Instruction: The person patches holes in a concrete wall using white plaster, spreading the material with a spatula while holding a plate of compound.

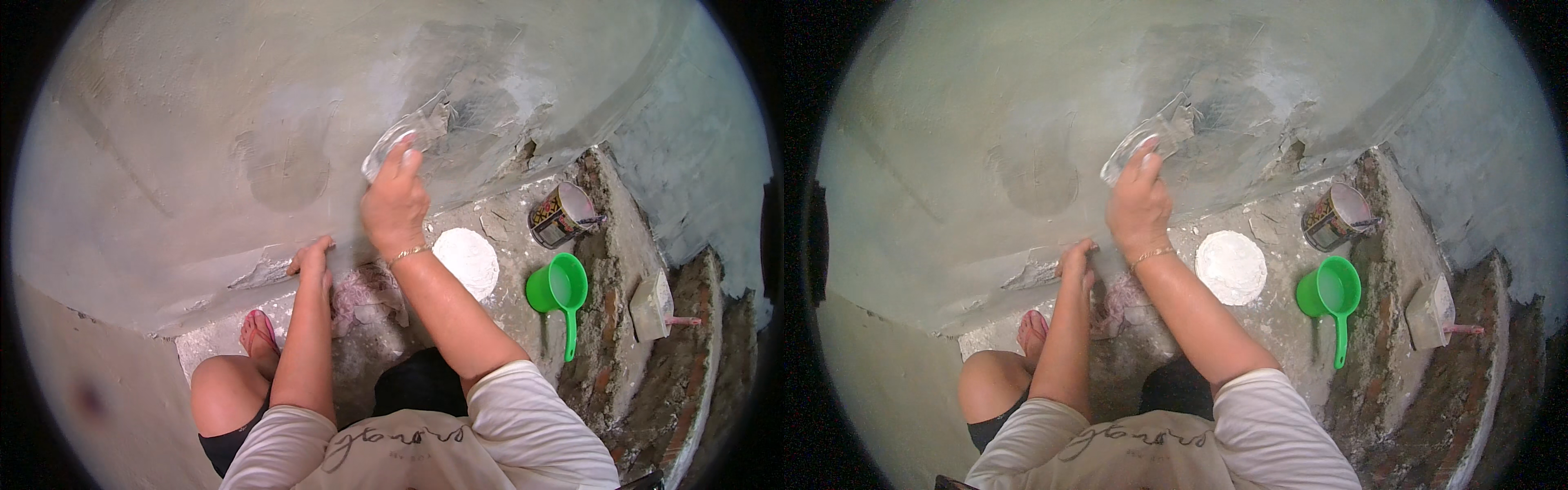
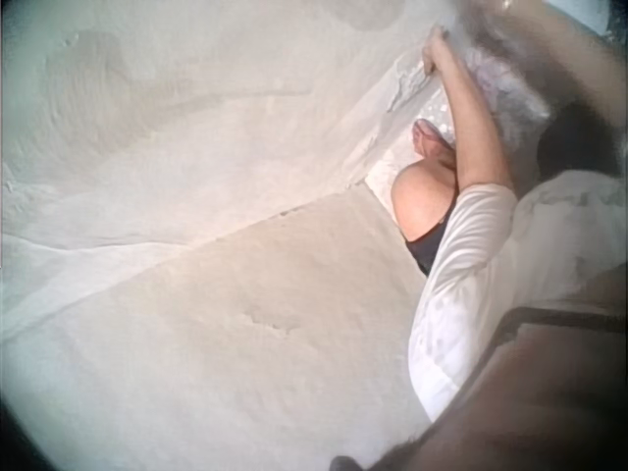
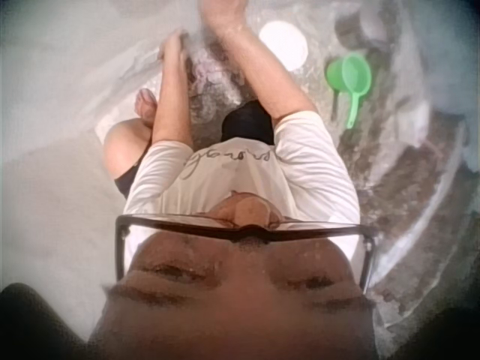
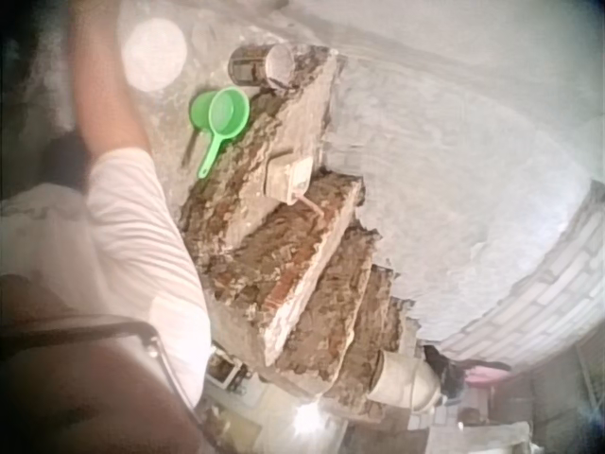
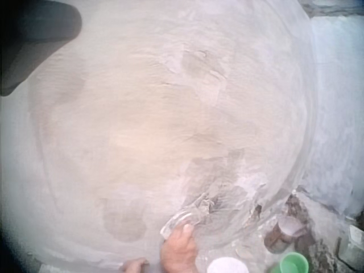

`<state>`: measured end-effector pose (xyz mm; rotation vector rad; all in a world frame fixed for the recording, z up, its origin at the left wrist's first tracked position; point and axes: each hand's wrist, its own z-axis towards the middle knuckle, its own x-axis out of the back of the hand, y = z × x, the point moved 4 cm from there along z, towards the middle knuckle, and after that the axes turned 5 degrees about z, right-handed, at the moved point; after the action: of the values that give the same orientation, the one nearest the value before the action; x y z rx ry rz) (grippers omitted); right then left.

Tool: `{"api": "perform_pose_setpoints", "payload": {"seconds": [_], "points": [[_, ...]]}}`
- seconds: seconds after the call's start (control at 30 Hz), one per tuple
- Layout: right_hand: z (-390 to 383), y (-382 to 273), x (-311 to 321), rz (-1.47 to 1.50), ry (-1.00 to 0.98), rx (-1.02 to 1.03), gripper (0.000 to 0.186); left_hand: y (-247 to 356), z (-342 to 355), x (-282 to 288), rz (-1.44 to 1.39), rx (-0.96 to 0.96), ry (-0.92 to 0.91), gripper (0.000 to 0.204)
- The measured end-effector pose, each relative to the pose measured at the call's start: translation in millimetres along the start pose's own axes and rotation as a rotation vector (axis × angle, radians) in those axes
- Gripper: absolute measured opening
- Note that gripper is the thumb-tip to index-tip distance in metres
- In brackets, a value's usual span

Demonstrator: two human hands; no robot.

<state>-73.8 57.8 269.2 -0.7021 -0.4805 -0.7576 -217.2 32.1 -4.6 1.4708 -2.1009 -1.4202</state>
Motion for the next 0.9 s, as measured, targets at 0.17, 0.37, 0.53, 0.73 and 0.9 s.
{"api": "perform_pose_setpoints", "payload": {"seconds": [0.17,0.37,0.53,0.73,0.9], "points": [[-30,4,40,0.138,0.036,0.135,0.058,9,-18,-5,-0.005,-0.012,0.01,0.03],[44,54,109,-0.037,0.424,0.15,0.053,9,-12,2,0.098,0.003,0.0,0.034],[50,51,66,-0.156,0.204,0.139,0.068,8,-11,-4,0.066,-0.02,-0.009,0.037],[-1,16,78,0.029,0.058,0.299,0.064,7,-9,2,0.033,-0.03,0.013,0.038],[61,24,115,-0.067,0.337,0.252,0.059,6,-2,9,-0.04,-0.003,0.036,0.038]]}}
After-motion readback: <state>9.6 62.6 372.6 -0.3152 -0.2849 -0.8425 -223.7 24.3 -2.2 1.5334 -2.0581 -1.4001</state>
